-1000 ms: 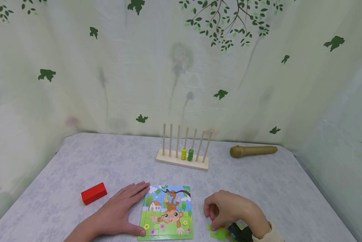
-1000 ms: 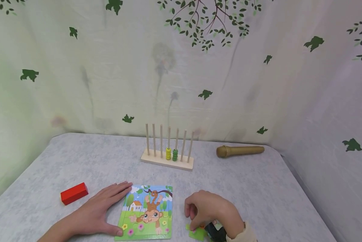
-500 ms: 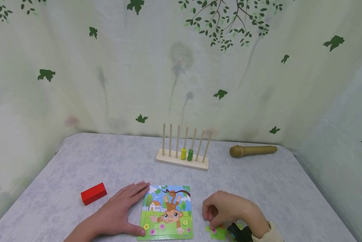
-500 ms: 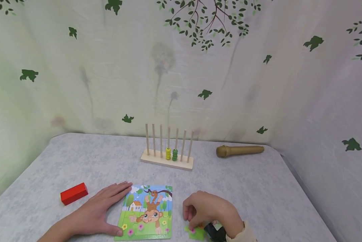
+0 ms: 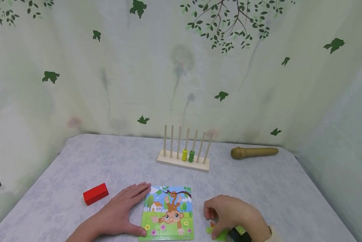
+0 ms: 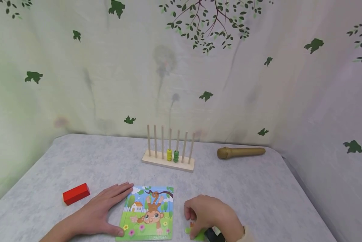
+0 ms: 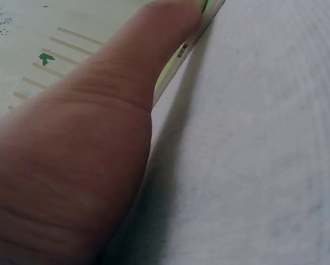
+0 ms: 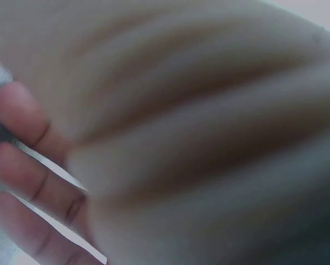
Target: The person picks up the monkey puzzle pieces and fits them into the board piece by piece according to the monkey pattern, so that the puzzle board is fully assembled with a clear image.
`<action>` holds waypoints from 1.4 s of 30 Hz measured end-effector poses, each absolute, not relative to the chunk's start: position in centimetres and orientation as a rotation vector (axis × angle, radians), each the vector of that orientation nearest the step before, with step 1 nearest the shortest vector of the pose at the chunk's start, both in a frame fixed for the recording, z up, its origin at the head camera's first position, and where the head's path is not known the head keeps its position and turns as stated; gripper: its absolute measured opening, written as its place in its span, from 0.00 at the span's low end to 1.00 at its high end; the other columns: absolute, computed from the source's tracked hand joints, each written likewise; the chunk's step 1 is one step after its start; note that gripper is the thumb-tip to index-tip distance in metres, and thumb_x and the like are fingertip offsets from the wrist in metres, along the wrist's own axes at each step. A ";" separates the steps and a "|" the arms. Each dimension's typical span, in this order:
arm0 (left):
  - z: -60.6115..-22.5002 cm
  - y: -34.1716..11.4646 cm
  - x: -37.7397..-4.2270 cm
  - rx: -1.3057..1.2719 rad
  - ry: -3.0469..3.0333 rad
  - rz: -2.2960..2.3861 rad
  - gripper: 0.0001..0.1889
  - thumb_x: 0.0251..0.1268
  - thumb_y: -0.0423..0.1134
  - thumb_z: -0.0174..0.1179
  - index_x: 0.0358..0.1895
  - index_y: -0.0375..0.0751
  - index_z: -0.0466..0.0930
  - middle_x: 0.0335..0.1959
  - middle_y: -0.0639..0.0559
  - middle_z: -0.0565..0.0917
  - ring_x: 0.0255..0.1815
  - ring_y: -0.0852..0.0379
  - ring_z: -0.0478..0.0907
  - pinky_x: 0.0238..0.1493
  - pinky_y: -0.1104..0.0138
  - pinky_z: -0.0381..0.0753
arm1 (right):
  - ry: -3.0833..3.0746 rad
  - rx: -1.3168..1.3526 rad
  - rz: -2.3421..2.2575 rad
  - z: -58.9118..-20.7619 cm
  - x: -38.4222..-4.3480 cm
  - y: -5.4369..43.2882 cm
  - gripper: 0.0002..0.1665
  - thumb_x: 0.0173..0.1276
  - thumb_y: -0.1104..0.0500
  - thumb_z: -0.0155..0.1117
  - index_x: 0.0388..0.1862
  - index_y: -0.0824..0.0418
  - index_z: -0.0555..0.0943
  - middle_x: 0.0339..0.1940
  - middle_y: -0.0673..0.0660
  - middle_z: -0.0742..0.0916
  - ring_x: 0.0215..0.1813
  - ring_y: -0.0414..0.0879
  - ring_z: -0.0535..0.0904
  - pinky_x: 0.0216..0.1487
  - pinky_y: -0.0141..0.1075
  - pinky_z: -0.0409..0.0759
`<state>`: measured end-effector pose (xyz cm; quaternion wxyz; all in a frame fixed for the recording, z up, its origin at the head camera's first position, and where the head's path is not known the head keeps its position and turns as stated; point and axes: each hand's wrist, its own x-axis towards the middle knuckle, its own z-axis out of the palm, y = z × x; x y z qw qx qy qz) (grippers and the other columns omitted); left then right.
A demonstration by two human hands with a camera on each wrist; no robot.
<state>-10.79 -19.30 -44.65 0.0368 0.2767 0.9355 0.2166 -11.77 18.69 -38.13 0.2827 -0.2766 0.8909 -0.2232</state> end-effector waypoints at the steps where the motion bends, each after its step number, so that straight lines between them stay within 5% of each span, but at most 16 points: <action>1: -44.7 -19.3 -10.8 0.849 2.871 0.668 0.62 0.41 0.86 0.60 0.81 0.58 0.62 0.82 0.61 0.60 0.80 0.47 0.59 0.70 0.36 0.68 | 2.387 -0.746 -0.592 -38.1 -11.7 18.6 0.20 0.50 0.55 0.87 0.30 0.45 0.79 0.25 0.40 0.79 0.26 0.33 0.70 0.31 0.29 0.74; 11: -44.7 -19.3 -10.8 0.840 2.862 0.683 0.62 0.40 0.86 0.61 0.81 0.58 0.62 0.82 0.62 0.60 0.80 0.48 0.59 0.71 0.37 0.67 | 2.281 -0.809 -0.676 -38.3 -11.9 18.1 0.16 0.55 0.61 0.83 0.31 0.48 0.82 0.26 0.39 0.79 0.29 0.31 0.72 0.32 0.27 0.75; 25: -44.8 -19.4 -10.8 0.873 2.880 0.663 0.61 0.41 0.86 0.60 0.81 0.58 0.62 0.82 0.62 0.60 0.80 0.48 0.60 0.70 0.37 0.69 | 2.369 -0.900 -0.827 -39.4 -13.5 18.6 0.12 0.61 0.53 0.80 0.39 0.46 0.84 0.34 0.39 0.82 0.35 0.32 0.75 0.38 0.27 0.78; 35: -44.5 -19.2 -10.8 0.904 2.906 0.633 0.62 0.42 0.87 0.58 0.81 0.55 0.62 0.82 0.61 0.62 0.79 0.50 0.61 0.71 0.39 0.69 | 2.422 -0.829 -0.631 -39.0 -13.4 19.5 0.23 0.51 0.51 0.87 0.41 0.43 0.81 0.33 0.39 0.80 0.35 0.33 0.73 0.40 0.29 0.75; 42: -44.5 -19.2 -10.8 0.898 2.902 0.633 0.62 0.42 0.87 0.58 0.81 0.55 0.62 0.82 0.60 0.61 0.79 0.50 0.60 0.71 0.39 0.69 | 2.488 -0.812 -0.588 -38.7 -13.3 19.8 0.20 0.54 0.52 0.83 0.43 0.42 0.82 0.34 0.39 0.79 0.36 0.34 0.73 0.40 0.30 0.75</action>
